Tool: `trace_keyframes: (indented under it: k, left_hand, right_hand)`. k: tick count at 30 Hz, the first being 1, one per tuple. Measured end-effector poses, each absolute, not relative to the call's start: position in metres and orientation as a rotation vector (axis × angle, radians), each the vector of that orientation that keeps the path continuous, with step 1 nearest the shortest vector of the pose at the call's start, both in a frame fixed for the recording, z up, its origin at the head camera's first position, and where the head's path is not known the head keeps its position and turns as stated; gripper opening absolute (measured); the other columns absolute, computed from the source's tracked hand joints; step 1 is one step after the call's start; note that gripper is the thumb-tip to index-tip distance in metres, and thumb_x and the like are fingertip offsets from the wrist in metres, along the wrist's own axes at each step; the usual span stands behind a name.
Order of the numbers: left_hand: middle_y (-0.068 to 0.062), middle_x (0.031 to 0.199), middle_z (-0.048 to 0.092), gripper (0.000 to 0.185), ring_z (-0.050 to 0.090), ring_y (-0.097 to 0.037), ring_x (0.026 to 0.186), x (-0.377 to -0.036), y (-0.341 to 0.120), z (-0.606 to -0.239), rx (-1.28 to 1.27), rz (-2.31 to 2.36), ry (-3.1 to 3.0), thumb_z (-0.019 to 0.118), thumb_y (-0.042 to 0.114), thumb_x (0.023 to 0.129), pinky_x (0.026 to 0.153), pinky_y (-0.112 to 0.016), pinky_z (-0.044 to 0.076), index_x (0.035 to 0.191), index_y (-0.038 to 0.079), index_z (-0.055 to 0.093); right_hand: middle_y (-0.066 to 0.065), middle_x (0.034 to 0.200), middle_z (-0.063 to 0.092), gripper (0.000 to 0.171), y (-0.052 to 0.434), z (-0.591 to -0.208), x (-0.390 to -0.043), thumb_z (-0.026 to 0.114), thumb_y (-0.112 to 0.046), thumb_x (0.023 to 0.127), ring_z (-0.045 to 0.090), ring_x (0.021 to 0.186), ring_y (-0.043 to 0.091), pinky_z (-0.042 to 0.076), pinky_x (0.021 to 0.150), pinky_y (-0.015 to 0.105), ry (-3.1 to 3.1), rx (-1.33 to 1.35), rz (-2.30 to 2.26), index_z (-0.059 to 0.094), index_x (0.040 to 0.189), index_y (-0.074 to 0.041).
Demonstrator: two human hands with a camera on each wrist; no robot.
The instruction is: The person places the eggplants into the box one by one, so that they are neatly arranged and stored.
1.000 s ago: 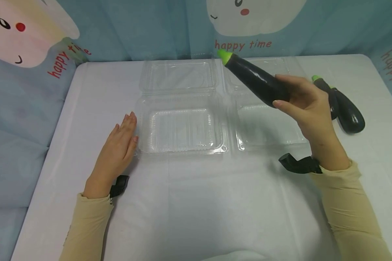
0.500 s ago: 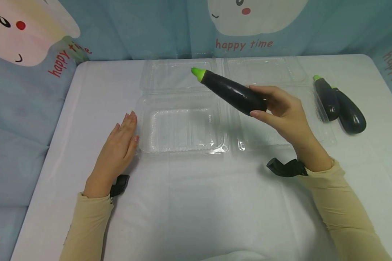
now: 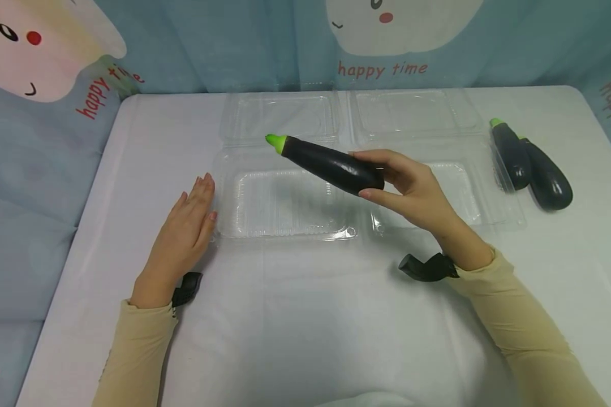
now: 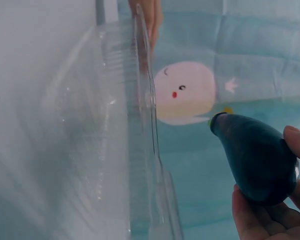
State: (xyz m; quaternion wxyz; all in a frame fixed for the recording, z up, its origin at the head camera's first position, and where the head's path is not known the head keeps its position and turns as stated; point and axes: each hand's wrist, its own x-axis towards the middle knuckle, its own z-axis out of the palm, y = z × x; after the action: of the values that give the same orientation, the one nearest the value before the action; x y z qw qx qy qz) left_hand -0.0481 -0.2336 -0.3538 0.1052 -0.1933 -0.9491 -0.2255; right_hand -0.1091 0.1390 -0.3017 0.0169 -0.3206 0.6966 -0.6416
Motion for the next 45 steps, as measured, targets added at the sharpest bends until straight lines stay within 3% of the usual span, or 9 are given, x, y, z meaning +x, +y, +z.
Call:
trace_keyframes:
  k: [7,14,22,30,38,45]
  left_hand:
    - [-0.022,0.149,0.03,0.052,0.027,-0.032,0.139,-0.048,-0.233,-0.353,-0.573,-0.669,-2.793,0.044,0.013,0.101,0.112,-0.053,0.02,0.146,-0.006,0.027]
    - [-0.022,0.148,0.032,0.053,0.028,-0.032,0.139,-0.05,-0.231,-0.354,-0.577,-0.663,-2.785,0.047,0.01,0.099,0.112,-0.052,0.021,0.146,-0.006,0.028]
    - [-0.021,0.149,0.031,0.052,0.028,-0.031,0.139,-0.055,-0.228,-0.355,-0.604,-0.661,-2.776,0.045,0.012,0.1,0.112,-0.052,0.021,0.146,-0.005,0.027]
    - [-0.022,0.148,0.032,0.052,0.028,-0.03,0.139,-0.051,-0.232,-0.354,-0.575,-0.674,-2.803,0.043,0.018,0.102,0.113,-0.05,0.019,0.146,-0.006,0.028]
    - [-0.022,0.148,0.033,0.053,0.029,-0.03,0.139,-0.053,-0.233,-0.354,-0.614,-0.597,-2.811,0.042,0.02,0.102,0.113,-0.05,0.019,0.146,-0.005,0.028]
    - [-0.022,0.147,0.035,0.052,0.031,-0.03,0.138,-0.055,-0.225,-0.357,-0.629,-0.593,-2.763,0.038,0.024,0.103,0.112,-0.051,0.022,0.145,-0.007,0.031]
  right_hand:
    - [0.01,0.121,0.061,0.045,0.127,-0.308,-0.107,0.069,0.01,0.081,0.058,0.105,0.023,0.048,0.09,0.03,2.155,-1.03,-1.907,0.057,0.125,0.007]
    - [0.01,0.123,0.061,0.05,0.116,-0.316,-0.106,0.07,0.013,0.078,0.056,0.109,0.023,0.047,0.092,0.034,2.158,-1.067,-1.822,0.058,0.125,0.004]
    - [0.005,0.126,0.06,0.047,0.114,-0.32,-0.106,0.072,0.002,0.082,0.054,0.113,0.016,0.044,0.097,0.034,2.179,-1.044,-1.684,0.058,0.127,-0.001]
    - [0.003,0.128,0.059,0.045,0.111,-0.326,-0.111,0.071,-0.005,0.085,0.051,0.12,0.013,0.04,0.102,0.035,2.161,-1.082,-1.564,0.057,0.128,-0.002]
    - [0.002,0.124,0.061,0.044,0.11,-0.331,-0.111,0.072,-0.008,0.085,0.056,0.107,0.012,0.044,0.091,0.032,2.19,-1.139,-1.504,0.058,0.127,-0.003]
    - [0.004,0.126,0.06,0.045,0.115,-0.333,-0.113,0.073,-0.009,0.085,0.053,0.119,0.013,0.041,0.1,0.031,2.218,-1.193,-1.471,0.058,0.127,-0.002]
